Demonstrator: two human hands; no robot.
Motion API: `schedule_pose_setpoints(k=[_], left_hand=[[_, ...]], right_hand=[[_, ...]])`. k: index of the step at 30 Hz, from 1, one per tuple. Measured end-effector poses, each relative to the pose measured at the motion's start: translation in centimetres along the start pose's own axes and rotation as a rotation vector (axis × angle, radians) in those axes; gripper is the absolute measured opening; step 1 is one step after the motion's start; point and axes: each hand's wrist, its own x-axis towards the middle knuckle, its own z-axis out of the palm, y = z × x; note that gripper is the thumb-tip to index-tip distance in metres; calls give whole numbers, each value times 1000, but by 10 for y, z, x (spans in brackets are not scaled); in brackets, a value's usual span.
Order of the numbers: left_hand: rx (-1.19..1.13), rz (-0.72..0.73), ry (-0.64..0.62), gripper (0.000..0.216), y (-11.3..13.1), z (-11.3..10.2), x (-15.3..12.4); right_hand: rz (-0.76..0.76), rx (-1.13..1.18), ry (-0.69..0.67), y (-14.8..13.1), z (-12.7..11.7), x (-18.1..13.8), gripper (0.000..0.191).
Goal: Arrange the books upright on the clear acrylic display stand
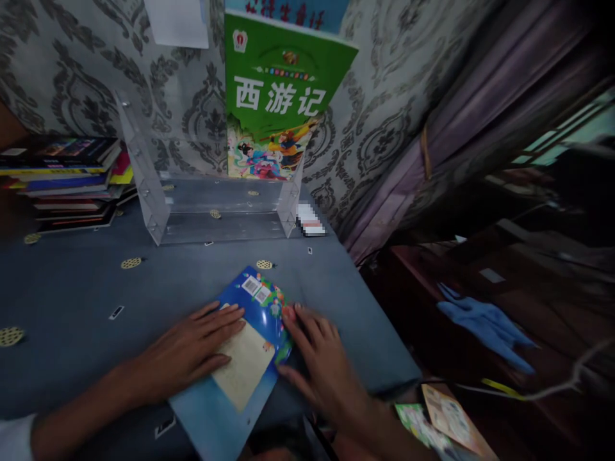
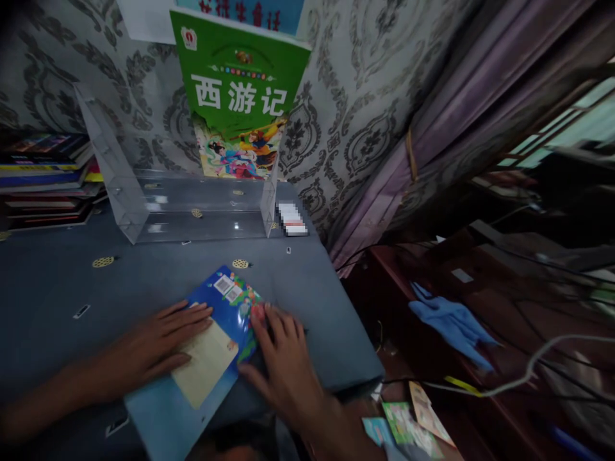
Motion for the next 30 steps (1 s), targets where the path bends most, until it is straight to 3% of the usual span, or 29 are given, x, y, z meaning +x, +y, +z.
schedule_pose_setpoints(k=[3, 7, 15, 23, 30], left_hand=[[63, -20, 46, 63, -8, 4, -4], [129, 7, 41, 69, -11, 5, -5], [145, 26, 27, 71, -10, 1, -5], [82, -5, -20, 72, -4, -1, -16], [-28, -45, -61, 71, -2, -3, -23]], right_hand=[[-62, -32, 33, -14, -3, -35, 85], [-101, -103, 93, -20, 0, -54, 69], [-106, -38, 103, -15, -4, -46, 55], [-260, -53, 163, -21, 11, -38, 43], [-321, 5, 109, -21, -7, -29, 49]])
